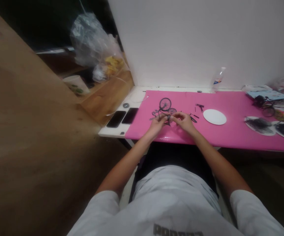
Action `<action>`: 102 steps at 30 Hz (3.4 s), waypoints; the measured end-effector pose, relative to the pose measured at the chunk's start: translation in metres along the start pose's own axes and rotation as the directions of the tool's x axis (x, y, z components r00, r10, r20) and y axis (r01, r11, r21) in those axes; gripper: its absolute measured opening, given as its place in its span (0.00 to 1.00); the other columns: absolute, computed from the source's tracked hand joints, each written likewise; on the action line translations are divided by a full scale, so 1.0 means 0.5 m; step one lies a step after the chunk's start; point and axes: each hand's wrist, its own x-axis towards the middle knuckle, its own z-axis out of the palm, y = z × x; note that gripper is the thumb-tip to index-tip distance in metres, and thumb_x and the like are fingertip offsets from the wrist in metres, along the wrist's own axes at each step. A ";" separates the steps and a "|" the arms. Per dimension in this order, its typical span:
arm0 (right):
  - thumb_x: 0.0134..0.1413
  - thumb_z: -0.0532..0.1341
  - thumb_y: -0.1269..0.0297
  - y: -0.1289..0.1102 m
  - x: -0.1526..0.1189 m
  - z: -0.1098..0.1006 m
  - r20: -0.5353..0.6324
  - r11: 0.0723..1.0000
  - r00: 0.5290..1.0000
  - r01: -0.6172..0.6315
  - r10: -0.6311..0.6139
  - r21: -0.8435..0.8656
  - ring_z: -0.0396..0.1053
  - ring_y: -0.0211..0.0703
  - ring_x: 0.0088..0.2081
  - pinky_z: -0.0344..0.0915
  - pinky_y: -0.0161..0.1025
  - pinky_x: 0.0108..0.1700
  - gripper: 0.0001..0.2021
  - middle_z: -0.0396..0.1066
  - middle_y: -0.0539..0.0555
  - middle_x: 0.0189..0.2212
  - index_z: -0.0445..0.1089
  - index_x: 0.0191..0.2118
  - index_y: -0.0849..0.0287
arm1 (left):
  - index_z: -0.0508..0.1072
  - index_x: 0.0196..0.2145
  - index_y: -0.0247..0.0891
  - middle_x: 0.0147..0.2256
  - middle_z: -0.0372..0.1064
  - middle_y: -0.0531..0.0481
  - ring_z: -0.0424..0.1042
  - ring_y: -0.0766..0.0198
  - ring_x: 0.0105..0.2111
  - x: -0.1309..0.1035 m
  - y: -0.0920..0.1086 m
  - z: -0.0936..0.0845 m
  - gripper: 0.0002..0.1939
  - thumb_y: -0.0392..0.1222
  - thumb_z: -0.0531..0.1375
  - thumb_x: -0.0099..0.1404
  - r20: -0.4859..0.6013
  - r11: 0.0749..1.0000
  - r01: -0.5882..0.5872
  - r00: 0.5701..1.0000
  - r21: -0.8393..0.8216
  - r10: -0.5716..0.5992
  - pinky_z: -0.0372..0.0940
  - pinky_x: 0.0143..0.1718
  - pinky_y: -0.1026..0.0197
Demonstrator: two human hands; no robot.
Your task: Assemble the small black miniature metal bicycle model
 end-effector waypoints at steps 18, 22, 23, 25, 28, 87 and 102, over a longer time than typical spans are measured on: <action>0.49 0.75 0.44 0.012 0.005 0.006 -0.079 0.994 0.996 0.032 -0.040 -0.102 0.74 0.48 0.35 0.72 0.46 0.41 0.19 0.79 0.55 0.33 0.79 0.36 0.55 | 0.82 0.48 0.35 0.52 0.81 0.38 0.81 0.56 0.45 -0.009 0.006 0.012 0.22 0.53 0.74 0.64 -0.006 0.991 -0.086 0.996 0.103 0.087 0.78 0.41 0.58; 0.53 0.73 0.47 0.013 0.004 0.010 -0.099 0.985 0.991 0.078 -0.094 -0.155 0.74 0.48 0.35 0.70 0.45 0.40 0.15 0.80 0.55 0.33 0.78 0.36 0.53 | 0.83 0.48 0.35 0.53 0.81 0.39 0.80 0.57 0.45 -0.012 0.011 0.012 0.23 0.54 0.75 0.63 0.013 0.988 -0.108 0.994 0.114 0.107 0.78 0.42 0.58; 0.53 0.72 0.47 0.013 0.003 0.011 -0.100 0.984 0.990 0.082 -0.098 -0.157 0.74 0.47 0.35 0.69 0.45 0.39 0.15 0.80 0.55 0.33 0.78 0.36 0.53 | 0.83 0.48 0.35 0.53 0.81 0.39 0.80 0.57 0.45 -0.012 0.012 0.012 0.23 0.54 0.75 0.63 0.017 0.987 -0.109 0.994 0.121 0.108 0.78 0.42 0.59; 0.53 0.72 0.48 0.013 0.003 0.012 -0.101 0.984 0.989 0.087 -0.104 -0.155 0.74 0.47 0.35 0.69 0.44 0.38 0.15 0.79 0.55 0.33 0.77 0.36 0.54 | 0.83 0.49 0.35 0.53 0.81 0.38 0.80 0.57 0.45 -0.012 0.014 0.012 0.24 0.54 0.75 0.63 0.024 0.986 -0.107 0.994 0.131 0.105 0.77 0.42 0.59; 0.53 0.71 0.49 0.012 0.002 0.013 -0.106 0.983 0.987 0.102 -0.119 -0.156 0.74 0.47 0.35 0.69 0.44 0.39 0.14 0.79 0.55 0.33 0.77 0.36 0.54 | 0.83 0.49 0.34 0.53 0.81 0.38 0.79 0.58 0.43 -0.010 0.013 0.011 0.25 0.55 0.75 0.63 0.036 0.985 -0.115 0.993 0.130 0.112 0.77 0.41 0.59; 0.54 0.72 0.41 -0.002 -0.007 0.017 -0.063 0.999 0.997 0.046 -0.046 -0.006 0.74 0.45 0.32 0.67 0.38 0.27 0.23 0.84 0.57 0.34 0.87 0.42 0.57 | 0.81 0.54 0.36 0.51 0.82 0.37 0.83 0.53 0.47 0.002 0.000 -0.016 0.28 0.56 0.75 0.64 0.079 0.993 -0.109 0.991 0.049 0.105 0.77 0.49 0.52; 0.57 0.70 0.42 -0.004 -0.007 0.017 -0.030 0.998 0.998 0.048 -0.049 -0.034 0.74 0.44 0.32 0.67 0.37 0.28 0.21 0.83 0.56 0.33 0.86 0.40 0.57 | 0.81 0.50 0.35 0.46 0.83 0.42 0.82 0.56 0.42 0.007 -0.002 -0.013 0.20 0.45 0.72 0.62 -0.031 0.997 -0.059 0.998 0.044 0.060 0.77 0.46 0.54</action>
